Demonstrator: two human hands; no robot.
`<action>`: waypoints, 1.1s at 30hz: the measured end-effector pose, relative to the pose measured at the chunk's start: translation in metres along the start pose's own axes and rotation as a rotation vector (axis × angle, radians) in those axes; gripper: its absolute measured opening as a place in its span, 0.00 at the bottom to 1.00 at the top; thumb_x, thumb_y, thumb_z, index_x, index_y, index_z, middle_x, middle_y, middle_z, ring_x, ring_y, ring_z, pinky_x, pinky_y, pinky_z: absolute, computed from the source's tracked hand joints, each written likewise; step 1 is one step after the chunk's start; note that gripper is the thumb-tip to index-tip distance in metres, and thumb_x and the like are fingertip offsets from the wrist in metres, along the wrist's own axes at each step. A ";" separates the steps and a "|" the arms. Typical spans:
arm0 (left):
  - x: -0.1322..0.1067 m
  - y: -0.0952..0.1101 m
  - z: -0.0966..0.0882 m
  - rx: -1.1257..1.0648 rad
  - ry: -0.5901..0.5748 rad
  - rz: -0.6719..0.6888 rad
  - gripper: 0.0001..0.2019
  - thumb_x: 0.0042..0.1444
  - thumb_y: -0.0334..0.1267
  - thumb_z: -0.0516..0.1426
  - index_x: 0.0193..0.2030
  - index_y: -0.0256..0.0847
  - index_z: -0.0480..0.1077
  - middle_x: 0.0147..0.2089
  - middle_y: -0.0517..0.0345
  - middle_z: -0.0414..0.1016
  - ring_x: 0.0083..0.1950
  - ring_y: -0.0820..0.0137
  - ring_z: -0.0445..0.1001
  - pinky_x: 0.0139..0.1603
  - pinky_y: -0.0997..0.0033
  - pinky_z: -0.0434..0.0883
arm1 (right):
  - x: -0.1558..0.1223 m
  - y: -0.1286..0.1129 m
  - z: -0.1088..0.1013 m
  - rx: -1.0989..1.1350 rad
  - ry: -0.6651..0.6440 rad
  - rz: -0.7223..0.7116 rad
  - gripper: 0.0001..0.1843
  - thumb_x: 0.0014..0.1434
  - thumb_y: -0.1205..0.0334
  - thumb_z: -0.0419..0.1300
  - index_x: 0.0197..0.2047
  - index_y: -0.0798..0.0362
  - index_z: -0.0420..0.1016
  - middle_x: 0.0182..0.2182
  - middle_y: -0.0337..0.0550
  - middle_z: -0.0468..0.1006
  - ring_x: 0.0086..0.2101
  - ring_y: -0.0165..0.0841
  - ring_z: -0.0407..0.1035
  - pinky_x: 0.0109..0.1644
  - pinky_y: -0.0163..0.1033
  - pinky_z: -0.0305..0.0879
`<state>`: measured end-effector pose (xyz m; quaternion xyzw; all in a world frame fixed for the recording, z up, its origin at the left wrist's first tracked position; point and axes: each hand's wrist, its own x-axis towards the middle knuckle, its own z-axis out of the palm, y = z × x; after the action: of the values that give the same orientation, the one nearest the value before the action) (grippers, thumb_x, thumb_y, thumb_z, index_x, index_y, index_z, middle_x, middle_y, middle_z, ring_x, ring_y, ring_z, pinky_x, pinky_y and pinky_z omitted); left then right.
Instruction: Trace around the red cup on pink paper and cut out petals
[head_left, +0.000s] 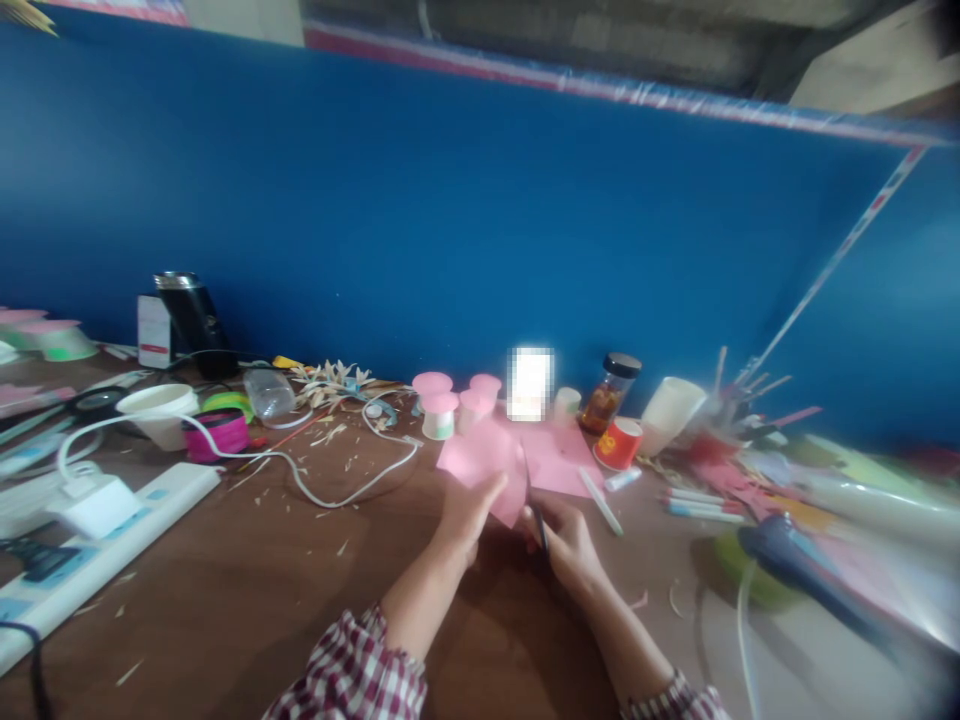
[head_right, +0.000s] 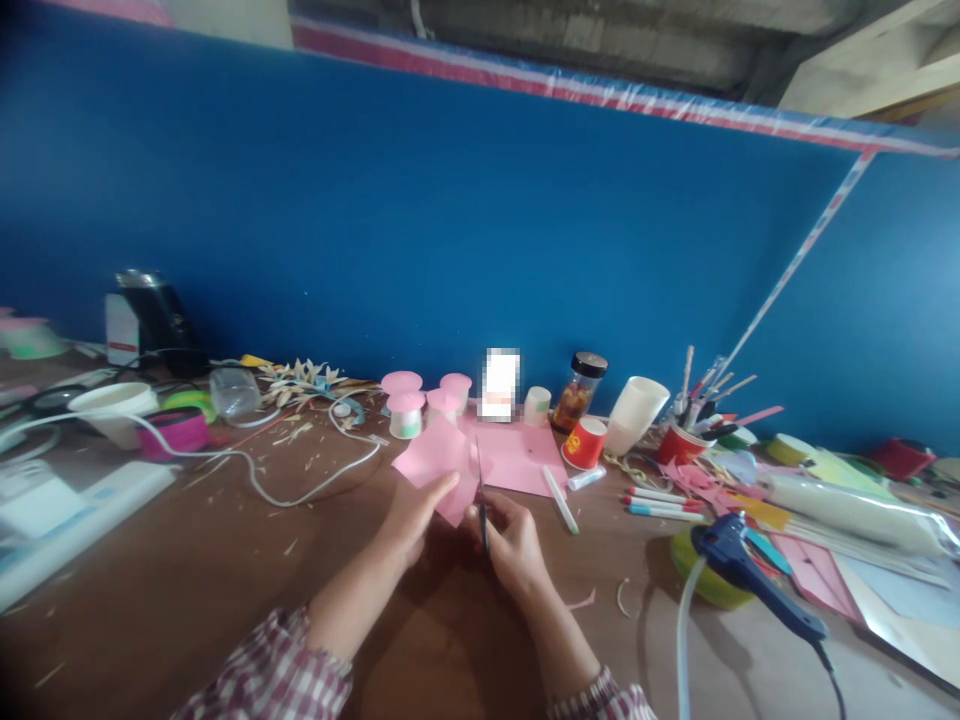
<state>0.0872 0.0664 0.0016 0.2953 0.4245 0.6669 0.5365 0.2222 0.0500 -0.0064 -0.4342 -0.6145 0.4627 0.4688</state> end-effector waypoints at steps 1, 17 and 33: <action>0.000 0.000 0.000 0.003 -0.008 -0.001 0.24 0.41 0.35 0.65 0.48 0.34 0.70 0.41 0.45 0.77 0.46 0.58 0.74 0.49 0.60 0.69 | 0.000 -0.001 0.000 -0.001 -0.002 -0.001 0.16 0.51 0.52 0.62 0.22 0.57 0.70 0.17 0.36 0.66 0.18 0.25 0.58 0.21 0.30 0.56; 0.001 0.000 -0.001 0.062 0.002 -0.043 0.23 0.44 0.33 0.63 0.49 0.33 0.69 0.43 0.44 0.76 0.47 0.59 0.74 0.46 0.63 0.70 | 0.001 0.004 -0.002 -0.034 -0.015 -0.033 0.18 0.55 0.51 0.59 0.23 0.57 0.68 0.16 0.36 0.65 0.19 0.25 0.58 0.22 0.30 0.56; 0.003 -0.002 -0.002 0.105 -0.010 -0.050 0.22 0.44 0.35 0.63 0.48 0.32 0.69 0.43 0.43 0.76 0.45 0.59 0.74 0.45 0.63 0.70 | 0.001 0.004 -0.003 -0.022 -0.013 -0.009 0.18 0.53 0.50 0.60 0.23 0.57 0.69 0.16 0.35 0.65 0.18 0.25 0.58 0.21 0.30 0.56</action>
<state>0.0853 0.0686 -0.0009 0.3159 0.4635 0.6286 0.5387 0.2251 0.0525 -0.0101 -0.4334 -0.6247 0.4566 0.4620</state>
